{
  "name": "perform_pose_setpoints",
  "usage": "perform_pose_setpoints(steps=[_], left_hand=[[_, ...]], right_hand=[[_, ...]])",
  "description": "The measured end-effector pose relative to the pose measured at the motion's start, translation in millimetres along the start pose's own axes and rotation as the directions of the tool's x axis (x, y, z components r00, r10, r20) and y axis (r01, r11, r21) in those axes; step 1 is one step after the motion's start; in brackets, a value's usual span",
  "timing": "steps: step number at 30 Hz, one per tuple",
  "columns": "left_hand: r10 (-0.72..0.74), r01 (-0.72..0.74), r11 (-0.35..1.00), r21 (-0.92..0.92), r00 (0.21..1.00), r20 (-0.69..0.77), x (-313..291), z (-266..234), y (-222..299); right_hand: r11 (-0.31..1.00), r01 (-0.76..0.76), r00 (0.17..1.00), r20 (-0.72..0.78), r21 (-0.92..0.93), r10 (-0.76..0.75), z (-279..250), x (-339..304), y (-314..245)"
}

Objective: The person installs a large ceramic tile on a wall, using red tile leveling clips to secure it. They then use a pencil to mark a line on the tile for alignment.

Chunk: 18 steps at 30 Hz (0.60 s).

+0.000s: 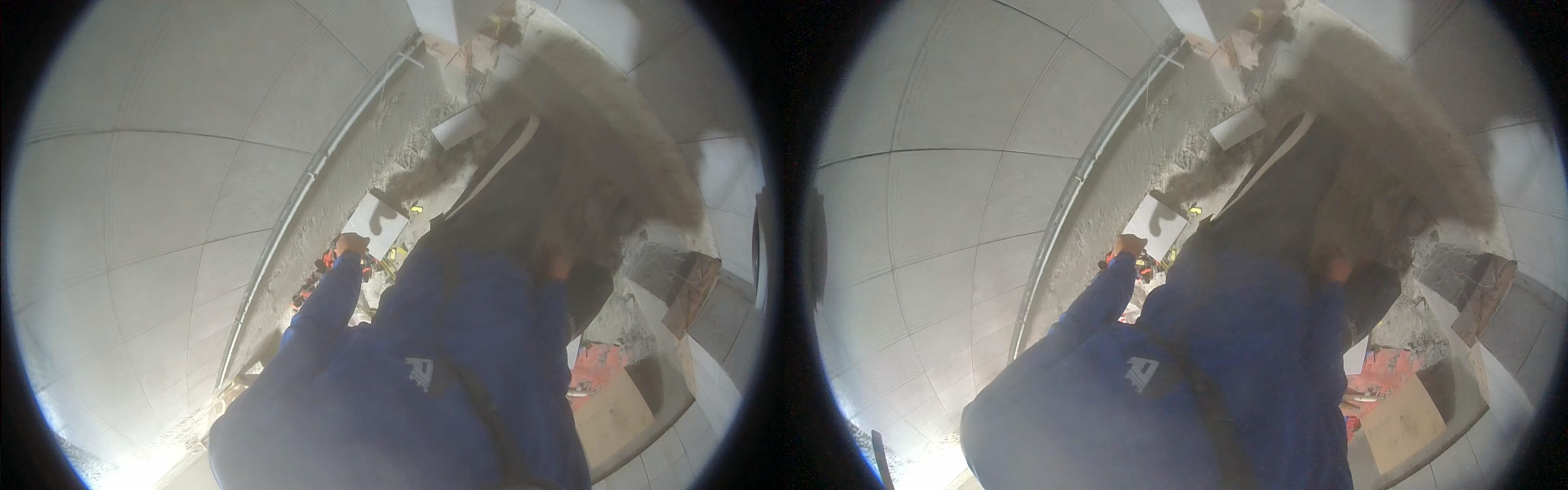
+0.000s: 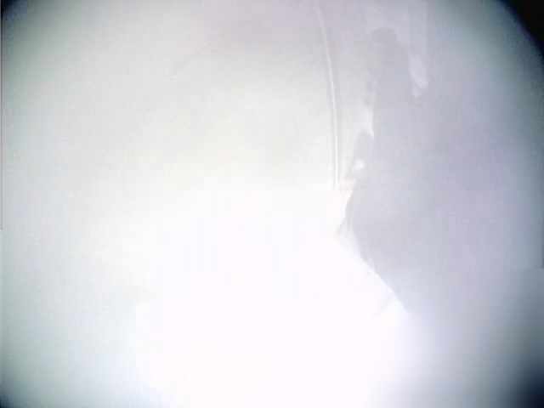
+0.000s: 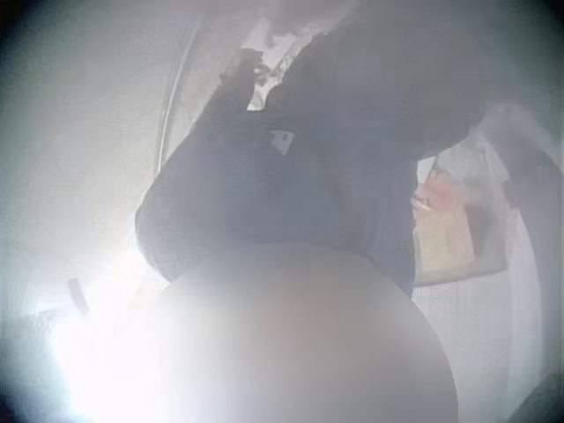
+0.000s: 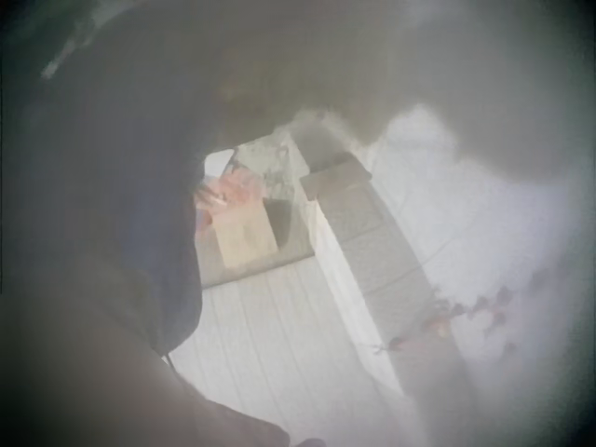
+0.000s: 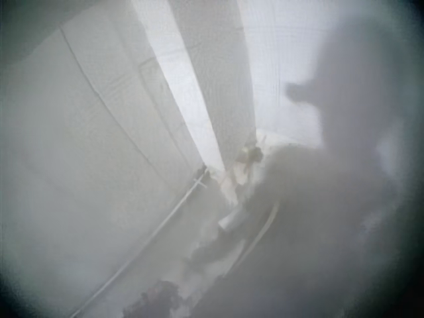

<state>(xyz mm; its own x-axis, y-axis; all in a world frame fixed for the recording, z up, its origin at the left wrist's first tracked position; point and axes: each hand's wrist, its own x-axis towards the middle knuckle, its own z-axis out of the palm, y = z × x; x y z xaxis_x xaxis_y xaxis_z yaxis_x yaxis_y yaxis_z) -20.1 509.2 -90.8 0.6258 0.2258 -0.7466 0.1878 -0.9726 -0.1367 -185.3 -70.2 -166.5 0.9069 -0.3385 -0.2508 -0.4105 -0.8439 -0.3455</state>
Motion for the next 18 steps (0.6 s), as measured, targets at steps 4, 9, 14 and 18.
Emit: perform_pose_setpoints(steps=[4, 9, 14, 18], left_hand=[[-0.079, 0.089, 0.99, 0.108, 0.993, -0.093, -5, 31, -43], [-0.443, 0.063, 0.749, -0.66, 0.787, -0.428, -58, 72, -70], [-0.484, 0.199, 0.691, -0.695, 0.842, -0.24, -70, 32, -45], [-0.425, 0.263, 0.781, -0.567, 0.889, -0.171, -60, -9, -37]], right_hand=[[0.985, -0.171, 0.984, 0.048, 0.038, 0.169, -7, -1, 1], [0.827, -0.481, 0.876, 0.127, 0.293, 0.465, -59, -3, -46], [0.586, -0.555, 0.815, 0.244, 0.59, 0.526, -98, 1, -96], [0.657, -0.525, 0.844, 0.234, 0.541, 0.482, -75, -3, -68]])
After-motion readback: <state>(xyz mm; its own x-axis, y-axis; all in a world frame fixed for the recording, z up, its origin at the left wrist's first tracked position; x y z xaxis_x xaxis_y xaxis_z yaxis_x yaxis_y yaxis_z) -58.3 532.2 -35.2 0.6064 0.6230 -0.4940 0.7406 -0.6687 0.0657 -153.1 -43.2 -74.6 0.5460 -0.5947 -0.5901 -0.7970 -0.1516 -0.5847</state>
